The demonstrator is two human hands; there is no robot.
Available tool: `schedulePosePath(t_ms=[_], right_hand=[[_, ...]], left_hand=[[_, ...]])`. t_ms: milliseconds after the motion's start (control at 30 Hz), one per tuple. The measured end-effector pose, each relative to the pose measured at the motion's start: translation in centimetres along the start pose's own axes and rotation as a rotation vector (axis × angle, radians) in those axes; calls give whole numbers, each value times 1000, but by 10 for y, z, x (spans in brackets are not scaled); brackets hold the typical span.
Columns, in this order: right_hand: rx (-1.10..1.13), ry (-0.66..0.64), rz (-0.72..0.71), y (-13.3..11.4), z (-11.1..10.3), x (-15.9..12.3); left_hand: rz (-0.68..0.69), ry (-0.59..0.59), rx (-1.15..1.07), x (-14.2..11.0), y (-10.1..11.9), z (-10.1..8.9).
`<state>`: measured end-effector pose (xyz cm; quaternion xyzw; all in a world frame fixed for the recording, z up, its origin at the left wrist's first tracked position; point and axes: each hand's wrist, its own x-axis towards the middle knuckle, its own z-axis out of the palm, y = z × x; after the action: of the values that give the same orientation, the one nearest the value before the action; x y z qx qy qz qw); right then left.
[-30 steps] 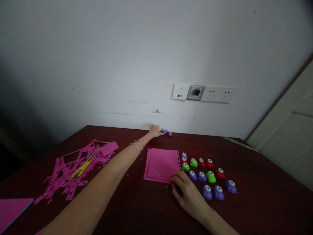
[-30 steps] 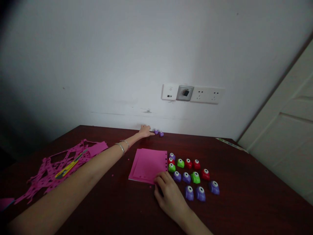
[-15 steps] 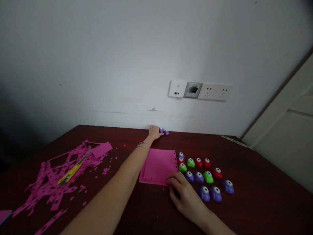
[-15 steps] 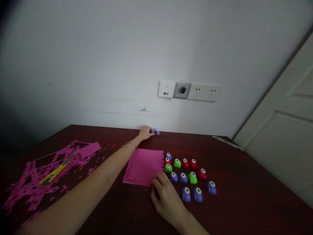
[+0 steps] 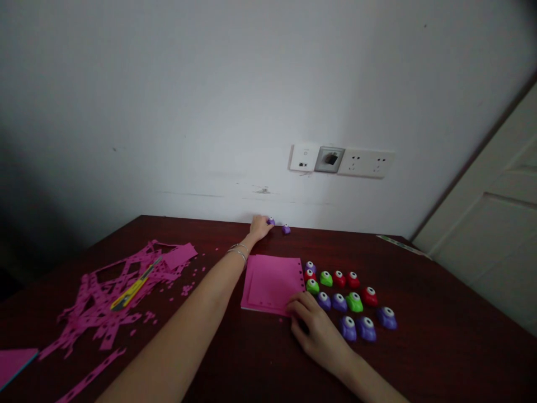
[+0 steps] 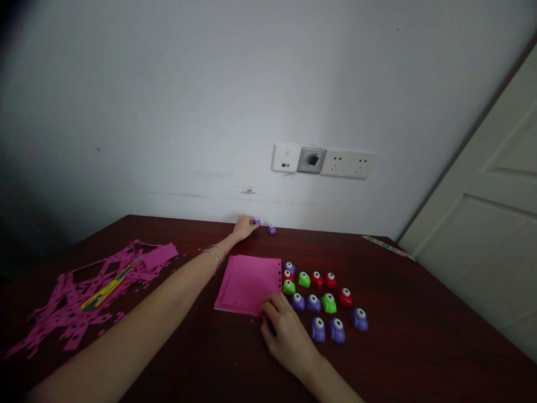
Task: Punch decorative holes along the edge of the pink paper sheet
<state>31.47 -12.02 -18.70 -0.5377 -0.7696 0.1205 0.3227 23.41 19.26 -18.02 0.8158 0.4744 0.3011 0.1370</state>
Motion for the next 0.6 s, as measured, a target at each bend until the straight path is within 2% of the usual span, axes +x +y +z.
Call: schedulePosePath(t_ms=[167, 267, 400, 500, 600], right_hand=[[-7, 9, -23, -3, -1, -1], [-12, 15, -30, -3, -2, -2], [-11, 18, -34, -1, 0, -3], [-4, 13, -27, 1, 2, -4], [-13, 20, -26, 3, 3, -3]], left_hand=[[-38, 93, -108, -1, -13, -36], [-71, 150, -170, -15, -15, -58], [-48, 160, -232, -58, -5, -80], [67, 63, -355, -103, 9, -91], [106, -55, -407, -145, 25, -101]])
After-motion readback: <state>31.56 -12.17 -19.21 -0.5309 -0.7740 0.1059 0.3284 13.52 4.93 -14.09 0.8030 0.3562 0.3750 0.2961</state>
